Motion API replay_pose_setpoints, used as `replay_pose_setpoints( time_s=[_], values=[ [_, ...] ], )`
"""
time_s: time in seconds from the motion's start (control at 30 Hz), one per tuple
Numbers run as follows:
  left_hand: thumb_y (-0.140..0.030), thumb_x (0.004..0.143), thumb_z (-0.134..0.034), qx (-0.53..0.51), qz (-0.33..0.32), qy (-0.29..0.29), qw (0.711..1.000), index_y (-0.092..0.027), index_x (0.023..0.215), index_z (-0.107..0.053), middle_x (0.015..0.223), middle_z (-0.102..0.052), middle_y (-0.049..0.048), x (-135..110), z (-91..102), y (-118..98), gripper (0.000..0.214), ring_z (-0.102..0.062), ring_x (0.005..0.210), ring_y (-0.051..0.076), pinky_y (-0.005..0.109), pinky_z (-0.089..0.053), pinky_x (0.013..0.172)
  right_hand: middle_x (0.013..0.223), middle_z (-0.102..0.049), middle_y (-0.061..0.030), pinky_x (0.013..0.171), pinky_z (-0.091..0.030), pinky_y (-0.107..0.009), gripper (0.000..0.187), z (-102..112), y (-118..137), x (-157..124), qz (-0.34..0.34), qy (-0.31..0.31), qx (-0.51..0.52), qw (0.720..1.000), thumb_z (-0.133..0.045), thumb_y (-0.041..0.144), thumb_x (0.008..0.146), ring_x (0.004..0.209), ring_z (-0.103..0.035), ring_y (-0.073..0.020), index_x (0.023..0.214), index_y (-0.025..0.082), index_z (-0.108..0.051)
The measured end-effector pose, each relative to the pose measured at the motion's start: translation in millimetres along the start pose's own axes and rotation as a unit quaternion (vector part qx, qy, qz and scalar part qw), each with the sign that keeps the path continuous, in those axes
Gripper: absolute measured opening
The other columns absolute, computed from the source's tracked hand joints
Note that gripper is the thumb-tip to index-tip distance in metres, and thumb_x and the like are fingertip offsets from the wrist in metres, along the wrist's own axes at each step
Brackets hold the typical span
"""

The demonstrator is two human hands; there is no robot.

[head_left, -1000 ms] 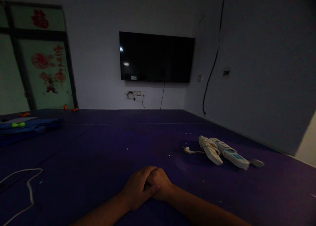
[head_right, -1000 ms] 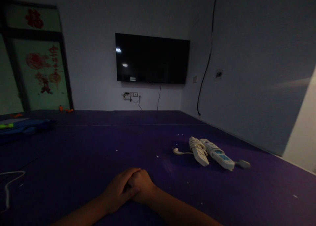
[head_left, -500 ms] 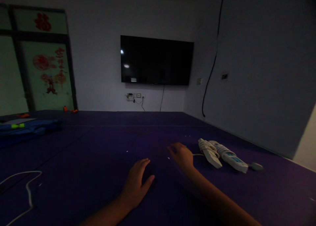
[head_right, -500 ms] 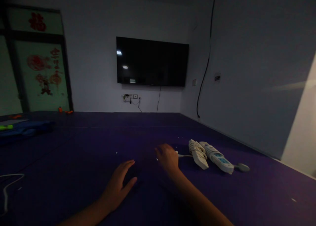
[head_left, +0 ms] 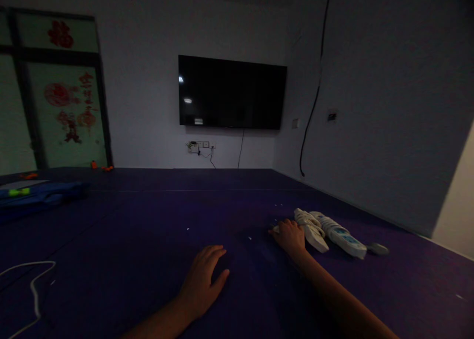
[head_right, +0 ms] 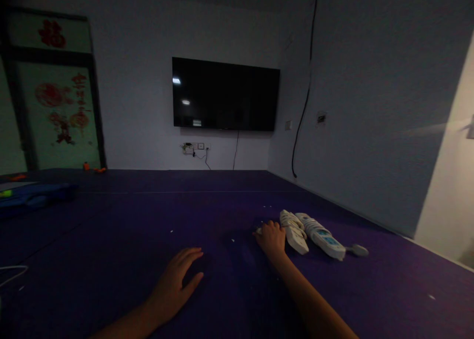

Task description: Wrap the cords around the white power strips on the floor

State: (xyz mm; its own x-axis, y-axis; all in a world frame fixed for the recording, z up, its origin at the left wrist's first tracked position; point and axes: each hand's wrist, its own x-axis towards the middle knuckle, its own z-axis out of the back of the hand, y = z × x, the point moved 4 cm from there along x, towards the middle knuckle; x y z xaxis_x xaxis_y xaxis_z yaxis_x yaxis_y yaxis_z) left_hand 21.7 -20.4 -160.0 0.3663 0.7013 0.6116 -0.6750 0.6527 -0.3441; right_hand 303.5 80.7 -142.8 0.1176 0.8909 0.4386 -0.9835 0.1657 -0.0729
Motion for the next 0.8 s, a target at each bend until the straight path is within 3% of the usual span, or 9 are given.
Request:
replay_pose_setpoints(
  time_s=[0.2, 0.33, 0.43, 0.63, 0.8],
  values=[
    [-0.035, 0.085, -0.049, 0.002, -0.007, -0.007, 1.0, -0.023, 0.115, -0.054, 0.12, -0.06, 0.0071, 0, 0.9, -1, 0.033, -0.054, 0.113, 0.022, 0.043, -0.046, 0.095, 0.11, -0.058, -0.0187, 0.084, -0.033, -0.043, 0.037, 10, 1, 0, -0.003, -0.048, -0.019, 0.999, -0.046, 0.041, 0.087, 0.104, -0.049, -0.0323, 0.09, 0.012, -0.069],
    [-0.036, 0.085, -0.048, 0.007, -0.01, -0.002, 1.0, -0.023, 0.114, -0.055, 0.119, -0.06, 0.0073, 0, 0.3, -1, 0.032, -0.054, 0.112, 0.022, 0.044, -0.046, 0.095, 0.131, -0.045, -0.0202, 0.093, -0.024, -0.055, 0.042, 17, -4, -1, -0.078, -0.12, -0.043, 0.989, -0.041, 0.042, 0.089, 0.121, -0.036, -0.0399, 0.101, 0.012, -0.066],
    [-0.035, 0.086, -0.048, 0.01, -0.009, 0.004, 1.0, -0.022, 0.114, -0.055, 0.119, -0.06, 0.0081, 0, -0.6, -1, 0.032, -0.054, 0.112, 0.022, 0.044, -0.046, 0.094, 0.138, -0.039, -0.0191, 0.094, -0.017, -0.064, 0.046, 17, -11, 0, -0.127, -0.134, -0.039, 0.982, -0.039, 0.048, 0.089, 0.125, -0.028, -0.0452, 0.105, 0.014, -0.065],
    [-0.036, 0.086, -0.048, 0.004, -0.008, 0.005, 1.0, -0.023, 0.113, -0.056, 0.12, -0.06, 0.0075, -1, -1.7, 0, 0.031, -0.054, 0.112, 0.022, 0.043, -0.046, 0.095, 0.132, -0.044, -0.024, 0.094, -0.014, -0.067, 0.048, 5, -13, 2, -0.115, -0.097, -0.017, 0.989, -0.042, 0.048, 0.088, 0.12, -0.037, -0.0443, 0.108, 0.008, -0.06],
    [-0.035, 0.086, -0.048, 0.003, -0.007, 0.015, 1.0, -0.023, 0.113, -0.057, 0.12, -0.06, 0.0076, 0, -2.7, 1, 0.031, -0.055, 0.111, 0.022, 0.043, -0.046, 0.095, 0.104, -0.063, -0.0225, 0.1, -0.008, -0.061, 0.039, -1, -9, 3, -0.061, -0.048, 0.022, 0.997, -0.044, 0.04, 0.089, 0.11, -0.051, -0.0357, 0.104, 0.007, -0.057]
  ],
)
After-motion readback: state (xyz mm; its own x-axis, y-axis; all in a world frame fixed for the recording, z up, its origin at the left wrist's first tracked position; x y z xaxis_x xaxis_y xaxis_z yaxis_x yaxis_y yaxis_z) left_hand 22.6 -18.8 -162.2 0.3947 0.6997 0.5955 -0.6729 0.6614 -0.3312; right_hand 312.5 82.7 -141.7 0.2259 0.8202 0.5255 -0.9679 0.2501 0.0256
